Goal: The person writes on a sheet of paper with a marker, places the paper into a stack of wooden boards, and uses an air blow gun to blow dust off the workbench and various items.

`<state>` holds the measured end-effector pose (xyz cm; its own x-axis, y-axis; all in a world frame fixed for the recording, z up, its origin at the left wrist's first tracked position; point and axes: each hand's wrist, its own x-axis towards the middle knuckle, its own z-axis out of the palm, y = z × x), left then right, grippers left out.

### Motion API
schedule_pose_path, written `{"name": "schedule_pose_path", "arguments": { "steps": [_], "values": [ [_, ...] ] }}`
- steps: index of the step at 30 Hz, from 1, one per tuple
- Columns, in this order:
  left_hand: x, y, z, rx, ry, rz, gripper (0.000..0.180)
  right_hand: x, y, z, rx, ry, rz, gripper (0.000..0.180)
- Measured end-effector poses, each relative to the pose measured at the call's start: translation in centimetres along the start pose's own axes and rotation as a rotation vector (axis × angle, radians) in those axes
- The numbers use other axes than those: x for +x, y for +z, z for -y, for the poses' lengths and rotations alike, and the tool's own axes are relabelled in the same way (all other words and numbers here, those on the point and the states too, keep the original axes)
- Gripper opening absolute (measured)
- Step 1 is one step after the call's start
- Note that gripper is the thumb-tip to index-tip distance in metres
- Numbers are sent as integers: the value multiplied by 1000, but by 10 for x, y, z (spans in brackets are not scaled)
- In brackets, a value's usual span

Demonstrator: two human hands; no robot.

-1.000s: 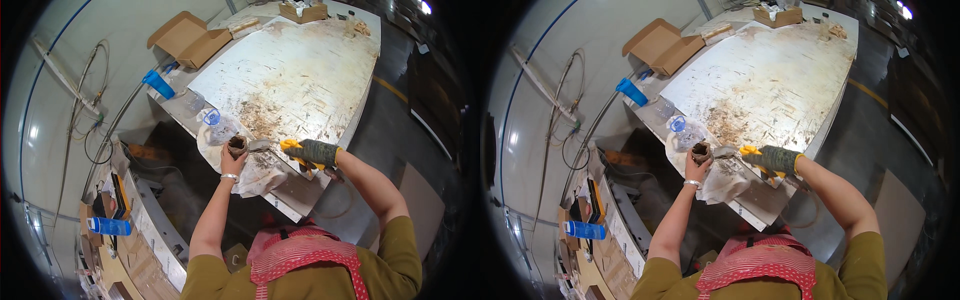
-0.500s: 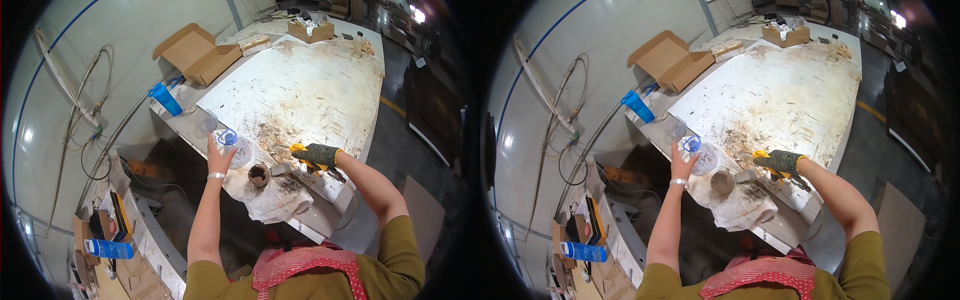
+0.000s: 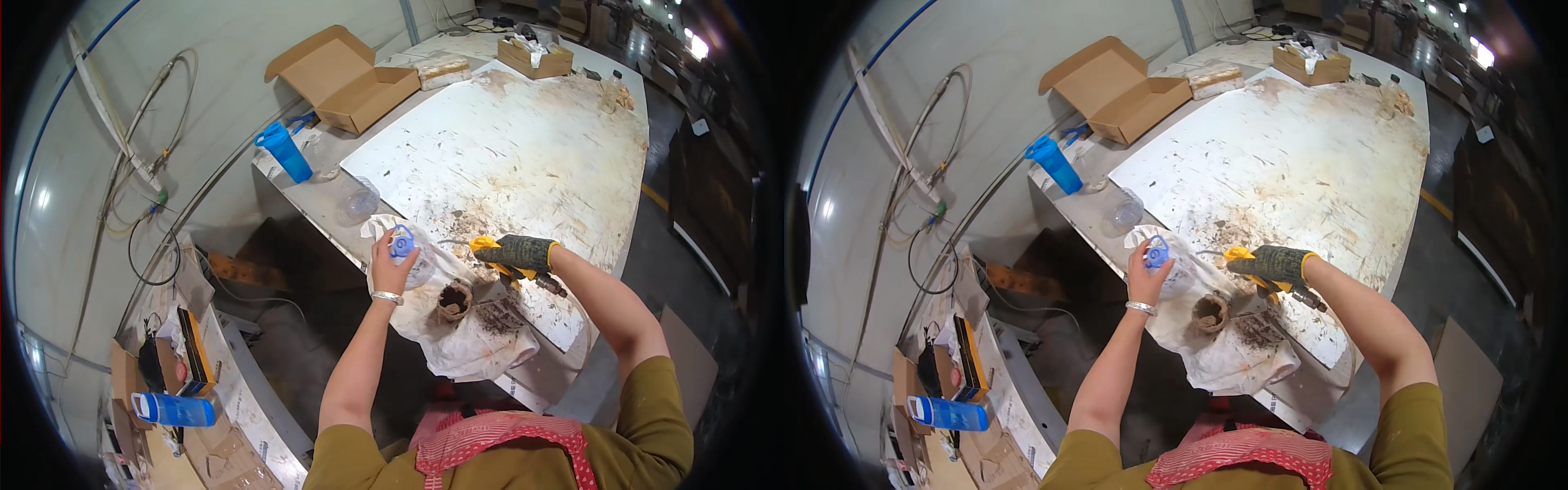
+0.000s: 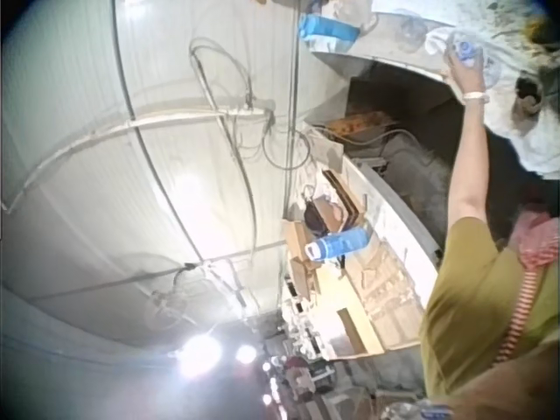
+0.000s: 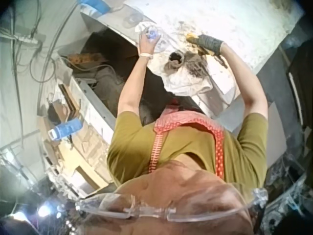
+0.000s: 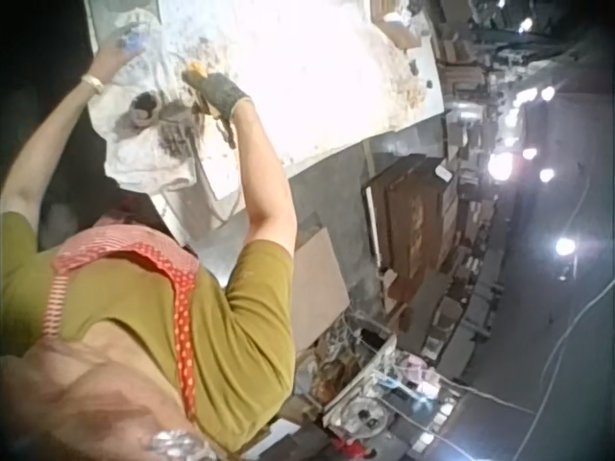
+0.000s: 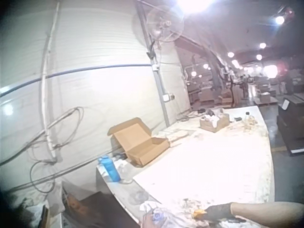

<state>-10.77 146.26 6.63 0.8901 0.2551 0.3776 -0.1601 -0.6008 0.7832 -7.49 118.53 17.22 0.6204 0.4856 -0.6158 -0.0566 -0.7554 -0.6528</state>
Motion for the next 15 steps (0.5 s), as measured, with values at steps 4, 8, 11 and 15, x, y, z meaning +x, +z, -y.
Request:
{"name": "schedule_pose_path", "arguments": {
  "steps": [4, 8, 11, 15],
  "values": [
    [15, -5, -15, 63, 43, -82, 62, 10, -10, 8, 151, 10, -109, 61],
    [28, -2, 10, 115, -2, -106, 55, 22, -13, 25, 198, -31, -69, 57],
    [27, 7, 7, 101, -31, -76, 55, 26, -8, 32, 257, -48, -98, 56],
    [30, 16, 10, -12, -101, 152, 68, 6, -4, 29, 364, -79, -130, 57]
  ]
}}
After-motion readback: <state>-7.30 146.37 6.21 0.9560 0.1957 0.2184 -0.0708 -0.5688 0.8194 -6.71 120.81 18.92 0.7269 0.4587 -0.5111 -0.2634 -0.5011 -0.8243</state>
